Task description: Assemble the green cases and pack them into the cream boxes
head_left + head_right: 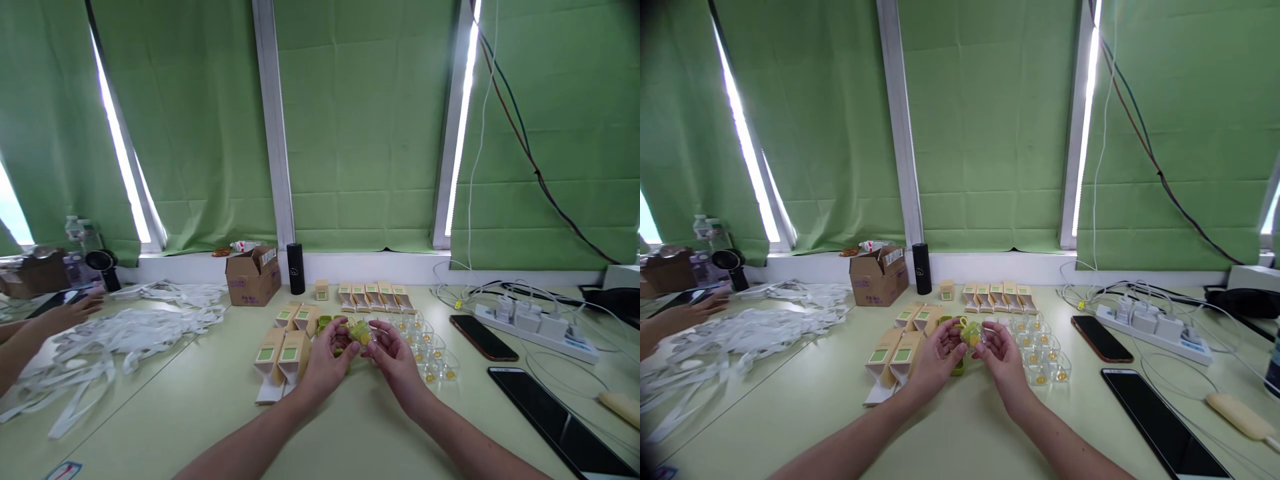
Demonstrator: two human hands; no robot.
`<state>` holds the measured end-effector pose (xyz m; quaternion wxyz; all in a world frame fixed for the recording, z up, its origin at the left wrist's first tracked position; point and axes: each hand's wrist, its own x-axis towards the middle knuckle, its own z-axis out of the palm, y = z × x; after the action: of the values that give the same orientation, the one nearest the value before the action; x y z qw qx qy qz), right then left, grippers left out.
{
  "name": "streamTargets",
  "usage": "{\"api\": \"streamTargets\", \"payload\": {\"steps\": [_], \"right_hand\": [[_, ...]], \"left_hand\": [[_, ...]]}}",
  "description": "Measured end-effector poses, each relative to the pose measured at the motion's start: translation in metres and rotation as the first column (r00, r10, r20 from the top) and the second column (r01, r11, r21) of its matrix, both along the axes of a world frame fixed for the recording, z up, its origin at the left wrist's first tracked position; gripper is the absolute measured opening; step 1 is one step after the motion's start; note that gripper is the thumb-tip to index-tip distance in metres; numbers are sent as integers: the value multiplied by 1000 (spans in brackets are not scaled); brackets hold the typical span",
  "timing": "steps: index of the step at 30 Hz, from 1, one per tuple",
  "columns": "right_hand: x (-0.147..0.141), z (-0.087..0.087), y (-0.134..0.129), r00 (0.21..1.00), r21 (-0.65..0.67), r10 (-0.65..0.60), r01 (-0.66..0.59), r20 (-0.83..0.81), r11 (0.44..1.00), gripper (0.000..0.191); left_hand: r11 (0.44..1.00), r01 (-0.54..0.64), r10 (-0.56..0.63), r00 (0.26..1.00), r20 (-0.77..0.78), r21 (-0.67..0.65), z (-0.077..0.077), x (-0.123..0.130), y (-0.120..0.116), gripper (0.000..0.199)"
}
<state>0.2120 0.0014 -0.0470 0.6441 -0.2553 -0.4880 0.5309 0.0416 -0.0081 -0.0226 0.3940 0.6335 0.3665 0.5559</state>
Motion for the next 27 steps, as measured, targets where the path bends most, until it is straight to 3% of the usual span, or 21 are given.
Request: {"api": "streamTargets", "payload": {"steps": [4, 8, 13, 16, 18, 22, 24, 27], "right_hand": [[-2, 0, 1, 994, 60, -93, 89, 58, 994, 58], [-1, 0, 0, 997, 109, -62, 57, 46, 992, 57], [5, 3, -6, 997, 180, -33, 21, 69, 983, 50], [6, 5, -7, 995, 200, -53, 34, 89, 979, 44], [7, 6, -6, 991, 195, -104, 85, 87, 977, 43], [9, 7, 1, 960, 137, -270, 258, 76, 956, 39], [10, 7, 4, 944, 120, -321, 311, 74, 943, 37], [11, 6, 7, 935, 117, -347, 336, 80, 934, 38]], "left_hand": [[999, 37, -35, 998, 53, -37, 0, 1, 3, 72], [992, 106, -98, 988, 119, -65, 3, 2, 3, 65], [995, 90, -84, 990, 112, -51, 6, 2, -1, 56], [999, 8, -7, 1000, -11, 31, 7, -1, -6, 48], [985, -66, 90, 985, -148, 161, 8, -4, -9, 46], [892, -39, 256, 864, -434, 450, 10, -9, -17, 48], [874, 20, 276, 803, -529, 486, 12, -8, -22, 50], [894, 61, 258, 740, -621, 444, 14, -4, -28, 50]]}}
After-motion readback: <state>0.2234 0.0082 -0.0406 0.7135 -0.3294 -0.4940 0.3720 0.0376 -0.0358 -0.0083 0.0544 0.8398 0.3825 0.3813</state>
